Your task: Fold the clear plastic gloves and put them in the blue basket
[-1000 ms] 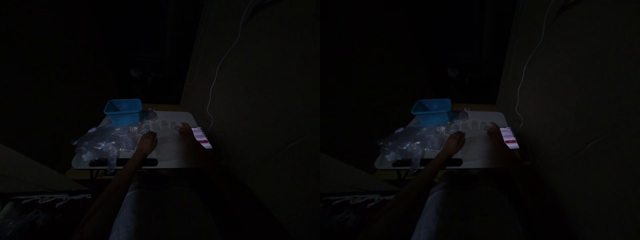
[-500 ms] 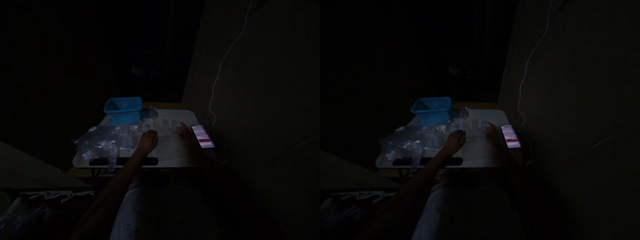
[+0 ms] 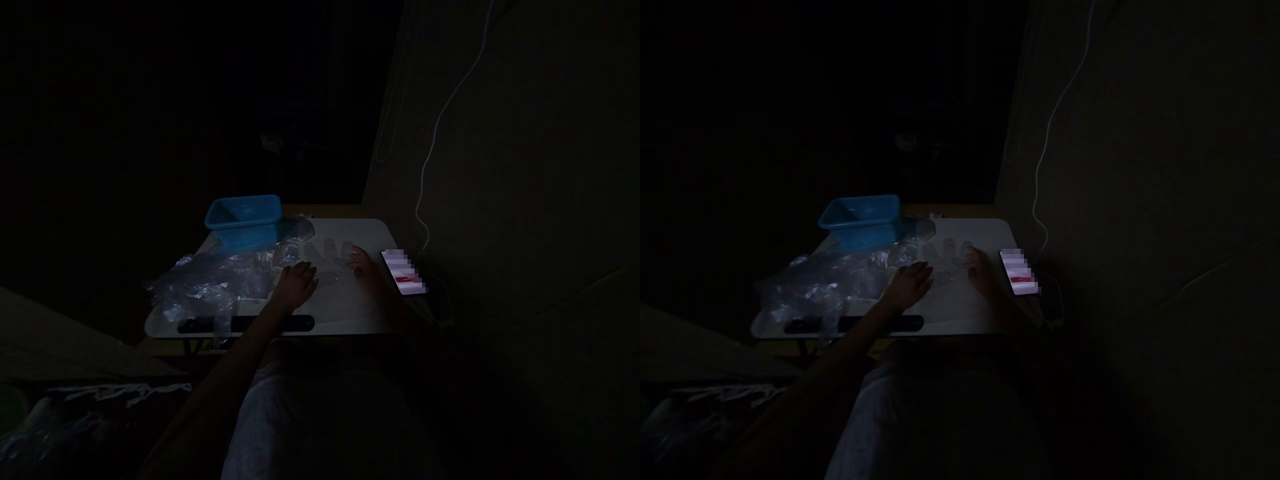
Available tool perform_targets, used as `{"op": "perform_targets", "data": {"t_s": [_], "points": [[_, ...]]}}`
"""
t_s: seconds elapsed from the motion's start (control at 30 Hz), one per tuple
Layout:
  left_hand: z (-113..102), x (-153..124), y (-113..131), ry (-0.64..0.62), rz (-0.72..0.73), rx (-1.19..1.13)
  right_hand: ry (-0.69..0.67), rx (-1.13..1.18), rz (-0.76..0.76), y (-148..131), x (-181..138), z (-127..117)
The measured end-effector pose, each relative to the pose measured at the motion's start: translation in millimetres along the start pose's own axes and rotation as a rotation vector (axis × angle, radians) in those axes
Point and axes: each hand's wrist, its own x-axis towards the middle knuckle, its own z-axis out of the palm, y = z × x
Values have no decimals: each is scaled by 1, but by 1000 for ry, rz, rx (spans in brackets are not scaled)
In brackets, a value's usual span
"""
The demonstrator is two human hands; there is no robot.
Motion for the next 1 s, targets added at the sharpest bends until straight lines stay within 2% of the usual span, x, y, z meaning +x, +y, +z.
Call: {"op": "perform_targets", "data": {"t_s": [0.33,0.53,0.8,1.0], "points": [[-2,0,1,-12,3,29,104,98,-47,10,2,4],[-2,-1,1,-20,-1,32,-8,81,-100,10,-1,2],[-1,0,0,1,12,6,95,129,-69,18,2,8],[-5,-3,-1,58,112,-66,69,120,-93,18,1,5]]}}
